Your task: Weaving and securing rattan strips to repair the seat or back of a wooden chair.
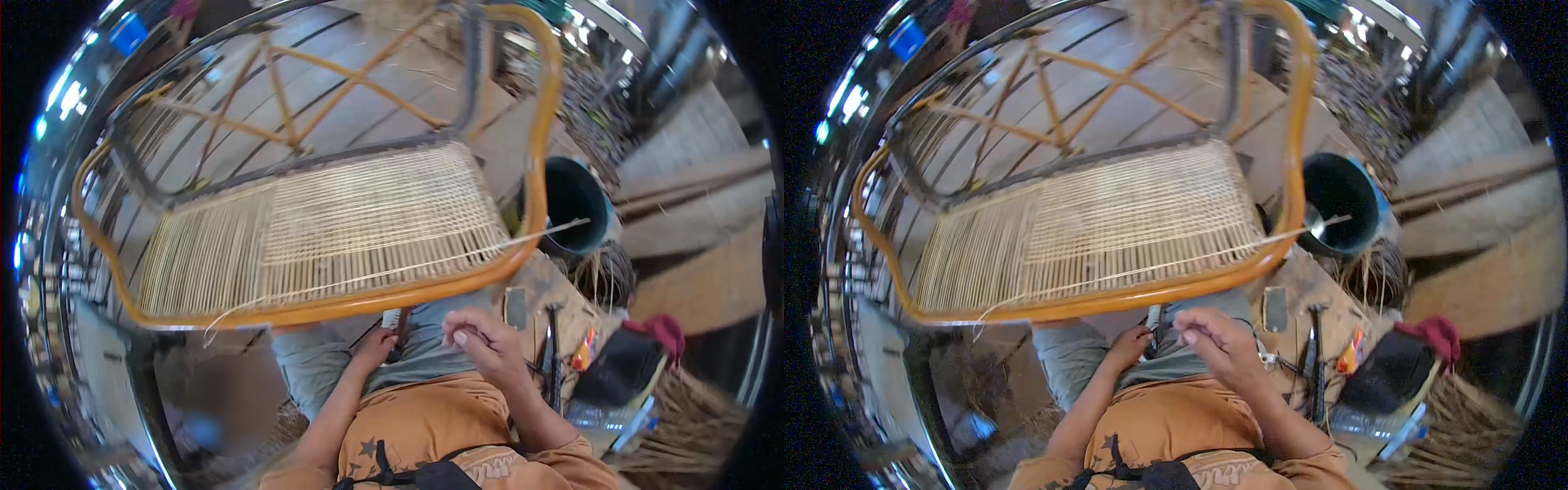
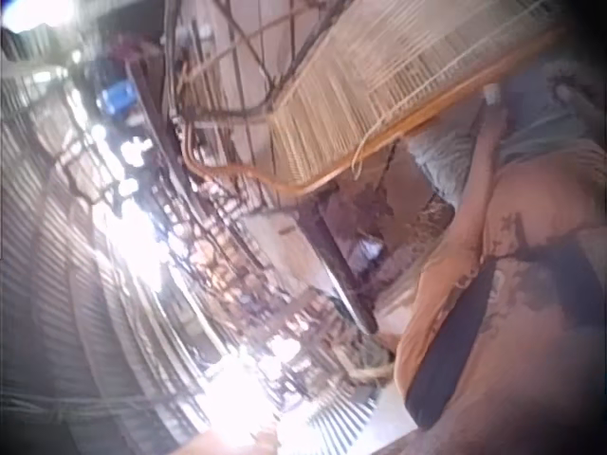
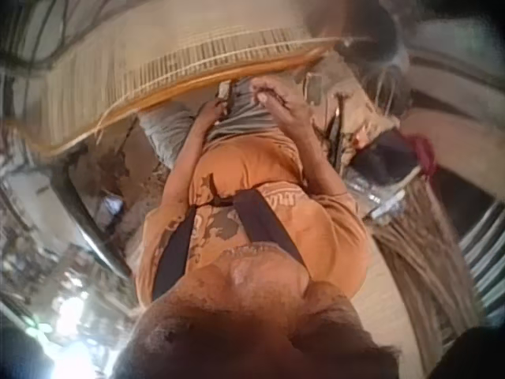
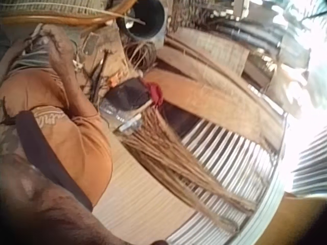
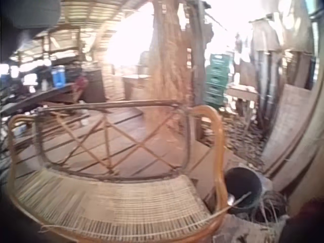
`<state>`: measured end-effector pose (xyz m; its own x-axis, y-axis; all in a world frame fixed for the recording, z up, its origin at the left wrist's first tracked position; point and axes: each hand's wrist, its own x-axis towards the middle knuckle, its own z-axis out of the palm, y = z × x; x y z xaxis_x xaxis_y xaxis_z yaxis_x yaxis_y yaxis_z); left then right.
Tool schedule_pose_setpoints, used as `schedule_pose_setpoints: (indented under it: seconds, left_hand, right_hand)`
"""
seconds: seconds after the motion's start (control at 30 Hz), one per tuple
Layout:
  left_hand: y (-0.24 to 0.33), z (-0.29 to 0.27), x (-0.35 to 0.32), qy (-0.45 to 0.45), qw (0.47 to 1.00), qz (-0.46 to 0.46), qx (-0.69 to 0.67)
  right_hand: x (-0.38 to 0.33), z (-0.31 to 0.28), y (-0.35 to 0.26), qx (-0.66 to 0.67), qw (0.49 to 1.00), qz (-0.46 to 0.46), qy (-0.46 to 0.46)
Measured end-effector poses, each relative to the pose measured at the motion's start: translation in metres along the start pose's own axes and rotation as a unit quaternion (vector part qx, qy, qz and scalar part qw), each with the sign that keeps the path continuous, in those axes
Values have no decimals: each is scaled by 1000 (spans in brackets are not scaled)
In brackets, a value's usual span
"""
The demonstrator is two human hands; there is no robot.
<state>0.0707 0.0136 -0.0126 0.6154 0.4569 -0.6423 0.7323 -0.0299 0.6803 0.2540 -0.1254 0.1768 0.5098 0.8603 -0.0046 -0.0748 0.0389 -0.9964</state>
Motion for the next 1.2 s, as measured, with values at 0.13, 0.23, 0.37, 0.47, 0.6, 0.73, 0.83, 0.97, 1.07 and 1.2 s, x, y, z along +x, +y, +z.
schedule_pose_setpoints:
  seconds: [0.13,0.23,0.37,0.47,0.6,0.73,0.83,0.97,1.07,1.2]
  left_hand:
    - [-19,10,8,-1,999,27,46]
    - [-11,10,2,-6,999,6,45]
    - [-5,13,4,-18,999,20,31]
    - [-26,7,1,14,1000,-22,16]
    - [-15,5,6,-4,996,4,88]
    - [-13,6,6,3,999,-5,52]
    - [9,7,-1,-3,999,-8,53]
    - [-10,11,0,7,1000,17,3]
    - [37,1,-23,35,997,60,34]
    - [62,7,-33,-20,993,71,-95]
  right_hand:
    - [-44,-46,77,-80,987,105,93]
    - [-66,-67,100,-41,972,169,159]
    - [-75,-102,110,-26,938,214,271]
    - [-67,-136,113,-245,906,191,288]
    - [-78,-229,151,-419,813,133,382]
    - [-88,-272,141,-445,766,347,307]
    - [-106,-266,166,-516,713,377,289]
    - [-114,-251,167,-491,747,318,316]
    - [-101,-223,112,-489,699,353,384]
    - [-110,-228,128,-474,716,328,394]
